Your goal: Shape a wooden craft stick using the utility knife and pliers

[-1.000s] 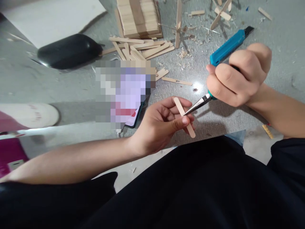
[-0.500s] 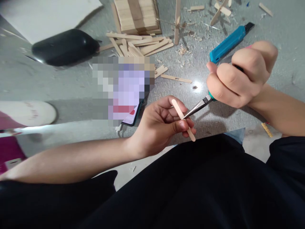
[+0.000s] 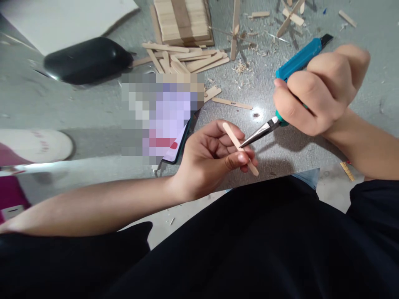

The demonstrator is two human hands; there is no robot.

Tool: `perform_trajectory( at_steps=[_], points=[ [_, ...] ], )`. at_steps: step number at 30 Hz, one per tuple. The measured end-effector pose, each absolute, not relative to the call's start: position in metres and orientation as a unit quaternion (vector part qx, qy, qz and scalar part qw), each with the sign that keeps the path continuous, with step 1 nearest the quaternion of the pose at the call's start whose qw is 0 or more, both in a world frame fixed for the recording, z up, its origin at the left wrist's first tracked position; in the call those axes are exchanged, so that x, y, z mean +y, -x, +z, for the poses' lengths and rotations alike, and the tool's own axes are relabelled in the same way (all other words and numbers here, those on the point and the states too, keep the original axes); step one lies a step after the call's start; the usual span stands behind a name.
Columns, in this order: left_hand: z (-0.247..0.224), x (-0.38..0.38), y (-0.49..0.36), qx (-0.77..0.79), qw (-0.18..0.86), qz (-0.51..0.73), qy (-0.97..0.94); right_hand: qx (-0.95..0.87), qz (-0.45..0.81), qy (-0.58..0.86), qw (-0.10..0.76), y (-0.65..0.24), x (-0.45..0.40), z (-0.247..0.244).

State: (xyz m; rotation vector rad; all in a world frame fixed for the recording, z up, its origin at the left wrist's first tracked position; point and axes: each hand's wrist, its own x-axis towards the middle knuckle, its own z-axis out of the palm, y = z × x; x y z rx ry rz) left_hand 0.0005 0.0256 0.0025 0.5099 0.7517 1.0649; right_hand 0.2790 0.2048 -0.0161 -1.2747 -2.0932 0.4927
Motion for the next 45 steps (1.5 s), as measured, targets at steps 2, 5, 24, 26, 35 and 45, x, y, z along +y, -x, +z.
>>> perform_trajectory(
  at_steps=[2, 5, 24, 26, 35, 45],
  points=[
    [0.002, 0.026, 0.000, 0.368, 0.731, 0.507, -0.271, -0.850, 0.046, 0.442, 0.284, -0.267, 0.204, -0.006],
    [-0.005, 0.027, 0.001, 0.388, 0.686, 0.526, -0.318, -0.875, -0.062, 0.386, 0.287, -0.252, 0.200, 0.007],
    [-0.025, 0.026, 0.001, 0.417, 0.631, 0.537, -0.373, -0.921, 0.070, 0.373, 0.082, -0.233, 0.173, -0.017],
    [-0.023, 0.027, 0.002, 0.426, 0.630, 0.528, -0.378, -0.925, 0.069, 0.366, 0.076, -0.232, 0.171, -0.018],
    [-0.024, 0.029, 0.004, 0.448, 0.600, 0.518, -0.413, -0.933, 0.046, 0.351, 0.058, -0.229, 0.154, -0.016],
    [-0.034, 0.033, 0.001, 0.390, 0.672, 0.544, -0.316, -0.832, 0.118, 0.517, 0.165, -0.244, 0.202, 0.019]
  ],
)
